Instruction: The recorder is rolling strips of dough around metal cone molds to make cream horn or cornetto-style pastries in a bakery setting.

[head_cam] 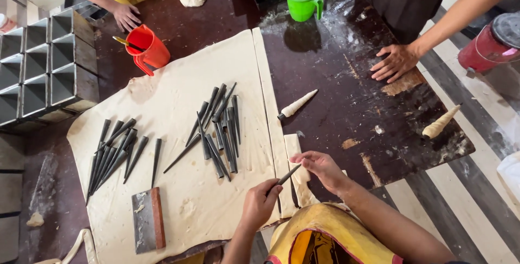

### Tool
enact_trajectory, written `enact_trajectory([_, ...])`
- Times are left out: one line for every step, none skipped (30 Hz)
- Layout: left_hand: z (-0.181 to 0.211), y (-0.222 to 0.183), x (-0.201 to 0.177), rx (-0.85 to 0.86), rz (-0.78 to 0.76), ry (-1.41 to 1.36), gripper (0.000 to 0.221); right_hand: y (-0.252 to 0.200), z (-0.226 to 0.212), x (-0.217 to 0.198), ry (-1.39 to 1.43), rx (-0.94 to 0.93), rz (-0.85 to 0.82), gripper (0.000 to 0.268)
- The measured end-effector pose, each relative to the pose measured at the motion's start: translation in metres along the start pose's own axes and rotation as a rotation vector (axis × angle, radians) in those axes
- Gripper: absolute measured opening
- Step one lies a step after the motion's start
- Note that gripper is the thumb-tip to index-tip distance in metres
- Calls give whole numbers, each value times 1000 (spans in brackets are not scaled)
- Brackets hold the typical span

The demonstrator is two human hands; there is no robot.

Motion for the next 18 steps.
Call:
enact_trajectory([5, -2, 1, 2, 1, 0, 28, 2, -3, 5, -1, -1, 0, 21])
enact_trajectory([11, -5, 1, 62, 52, -19, 27, 3, -8, 9, -19, -52, 8, 22])
enact_trajectory([17, -8, 1, 122, 103, -37, 26, 5, -13, 13, -37, -103, 16, 24])
enact_trajectory([26, -11, 0, 123, 105, -40, 26, 5, -18, 18, -39, -102, 14, 24])
enact_trajectory([33, -15, -4, 53, 190, -2, 27, 4, -22, 22, -47, -72, 42, 27])
enact_trajectory([40, -20, -8, -19, 275, 35, 27, 4, -27, 26, -54, -42, 67, 30])
enact_trajectory([30, -20, -4, -21, 279, 33, 27, 5, -21, 23, -56, -40, 63, 30])
enact_trajectory([22, -18, -2, 38, 265, 14, 29, 8, -16, 18, -8, -29, 65, 30])
enact_trajectory([14, -16, 1, 98, 251, -5, 30, 11, -11, 14, 40, -18, 67, 30])
enact_trajectory([9, -18, 2, 97, 257, -6, 30, 10, -7, 13, 38, -17, 62, 30])
enact_trajectory([-5, -17, 12, -117, 12, -661, 29, 9, -3, 11, 128, -10, 75, 29])
enact_trajectory([-12, -21, 26, -337, -249, -1308, 30, 10, 2, 10, 220, -4, 88, 28])
enact_trajectory([-7, -24, 22, -334, -244, -1308, 30, 11, -1, 13, 219, -4, 82, 28])
enact_trajectory([-1, -27, 20, -303, -339, -1398, 34, 11, -1, 14, 298, 16, 94, 27])
enact_trajectory([6, -30, 18, -269, -436, -1487, 38, 12, -2, 16, 378, 36, 106, 26])
enact_trajectory([0, -28, 20, -269, -438, -1489, 38, 11, 0, 14, 376, 37, 108, 26])
enact_trajectory([-8, -25, 19, -221, -351, -1358, 33, 10, 1, 14, 418, 20, 74, 25])
enact_trajectory([-15, -22, 18, -172, -266, -1226, 30, 11, 2, 14, 459, 3, 40, 23])
Point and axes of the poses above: each hand's wrist, its own y-axis towards the middle knuckle, its own x-axis out of the palm, z = x × y, the point moved 3 cm from there along y, towards the middle knuckle, and after that the axes turned 12 degrees about -z, right-handed, at the moved point
